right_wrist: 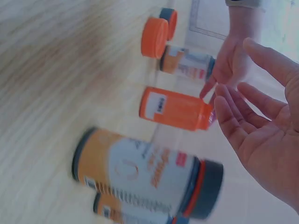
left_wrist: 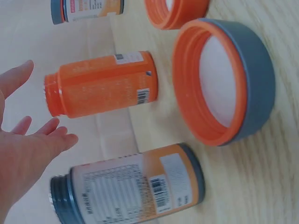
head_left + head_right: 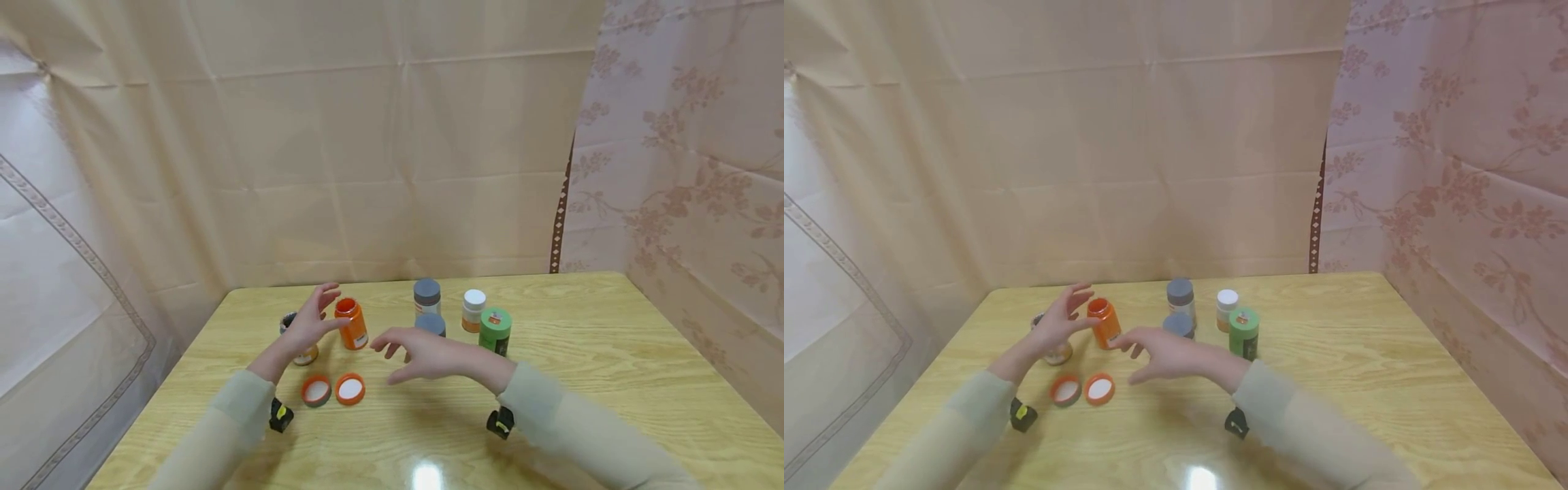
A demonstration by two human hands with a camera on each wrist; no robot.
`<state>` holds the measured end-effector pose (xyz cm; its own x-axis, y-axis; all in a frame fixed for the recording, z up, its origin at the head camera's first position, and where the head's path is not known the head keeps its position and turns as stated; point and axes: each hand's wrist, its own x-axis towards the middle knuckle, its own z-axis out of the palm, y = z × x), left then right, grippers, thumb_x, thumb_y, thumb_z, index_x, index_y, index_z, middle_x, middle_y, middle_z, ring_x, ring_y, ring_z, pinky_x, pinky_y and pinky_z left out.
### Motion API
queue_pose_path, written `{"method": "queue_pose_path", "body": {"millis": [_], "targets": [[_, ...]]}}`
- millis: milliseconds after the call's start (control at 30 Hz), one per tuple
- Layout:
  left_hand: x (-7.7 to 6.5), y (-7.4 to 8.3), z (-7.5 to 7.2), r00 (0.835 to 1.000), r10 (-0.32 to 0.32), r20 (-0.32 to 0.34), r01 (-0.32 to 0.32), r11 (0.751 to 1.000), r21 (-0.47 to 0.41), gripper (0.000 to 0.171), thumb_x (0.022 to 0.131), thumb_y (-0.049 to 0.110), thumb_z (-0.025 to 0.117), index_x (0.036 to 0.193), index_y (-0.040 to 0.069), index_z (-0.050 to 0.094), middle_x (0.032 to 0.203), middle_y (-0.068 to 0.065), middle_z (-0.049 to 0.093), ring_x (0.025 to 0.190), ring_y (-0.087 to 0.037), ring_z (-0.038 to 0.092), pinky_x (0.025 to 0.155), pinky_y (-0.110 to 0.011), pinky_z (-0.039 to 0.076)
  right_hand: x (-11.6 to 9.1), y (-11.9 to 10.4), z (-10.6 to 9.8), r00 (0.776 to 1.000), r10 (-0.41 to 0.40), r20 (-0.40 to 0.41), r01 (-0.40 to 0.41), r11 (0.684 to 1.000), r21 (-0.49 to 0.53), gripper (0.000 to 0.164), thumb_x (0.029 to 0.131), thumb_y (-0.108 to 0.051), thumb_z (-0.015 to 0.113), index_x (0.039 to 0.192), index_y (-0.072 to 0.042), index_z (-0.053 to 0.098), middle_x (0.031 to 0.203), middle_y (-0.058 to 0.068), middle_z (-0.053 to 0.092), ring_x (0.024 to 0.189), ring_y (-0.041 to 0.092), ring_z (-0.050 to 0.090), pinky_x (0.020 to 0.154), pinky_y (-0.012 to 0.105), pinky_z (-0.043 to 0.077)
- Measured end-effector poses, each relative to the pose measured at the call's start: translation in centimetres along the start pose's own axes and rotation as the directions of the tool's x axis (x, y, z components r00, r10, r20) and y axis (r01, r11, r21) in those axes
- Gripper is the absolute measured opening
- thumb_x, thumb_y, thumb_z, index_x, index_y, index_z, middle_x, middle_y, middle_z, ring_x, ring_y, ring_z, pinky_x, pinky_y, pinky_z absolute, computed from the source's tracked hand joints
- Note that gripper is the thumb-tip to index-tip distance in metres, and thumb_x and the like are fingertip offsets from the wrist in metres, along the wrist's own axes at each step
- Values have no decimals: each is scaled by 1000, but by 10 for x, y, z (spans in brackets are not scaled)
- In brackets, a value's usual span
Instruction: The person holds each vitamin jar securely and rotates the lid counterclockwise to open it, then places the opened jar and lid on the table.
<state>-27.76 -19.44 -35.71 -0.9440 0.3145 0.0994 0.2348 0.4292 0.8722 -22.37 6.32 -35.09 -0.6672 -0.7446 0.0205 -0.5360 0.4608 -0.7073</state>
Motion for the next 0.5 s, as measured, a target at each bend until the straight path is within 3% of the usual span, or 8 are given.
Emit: {"method": "queue_pose_path", "body": {"millis": [133, 333, 500], "targets": [[3, -5, 5, 997, 67, -30, -66, 997, 40, 71, 89, 6, 70, 147, 6, 29, 150, -20, 34, 140, -36, 26, 112, -55, 18, -17, 2, -14, 1000, -18, -15, 18, 1000, 7, 52, 86, -16, 76, 133, -8, 54, 120, 0, 58, 106, 19, 58, 79, 31, 51], [-4, 7, 17, 980, 194, -52, -193, 981, 26, 68, 86, 2, 72, 143, 3, 35, 148, -19, 38, 138, -35, 31, 112, -53, 21, -40, 7, -32, 998, -4, -64, 6, 1000, 31, 49, 87, -20, 74, 131, -9, 56, 116, 0, 60, 104, 23, 59, 80, 31, 50], [-7, 15, 30, 977, 214, -19, -214, 977, -1, 67, 85, 5, 74, 142, 7, 38, 147, -16, 40, 137, -34, 35, 110, -51, 26, -56, 14, -43, 993, -4, -116, 6, 1000, 16, 46, 88, -18, 74, 129, -6, 56, 116, 7, 61, 104, 26, 58, 75, 32, 51]]}}
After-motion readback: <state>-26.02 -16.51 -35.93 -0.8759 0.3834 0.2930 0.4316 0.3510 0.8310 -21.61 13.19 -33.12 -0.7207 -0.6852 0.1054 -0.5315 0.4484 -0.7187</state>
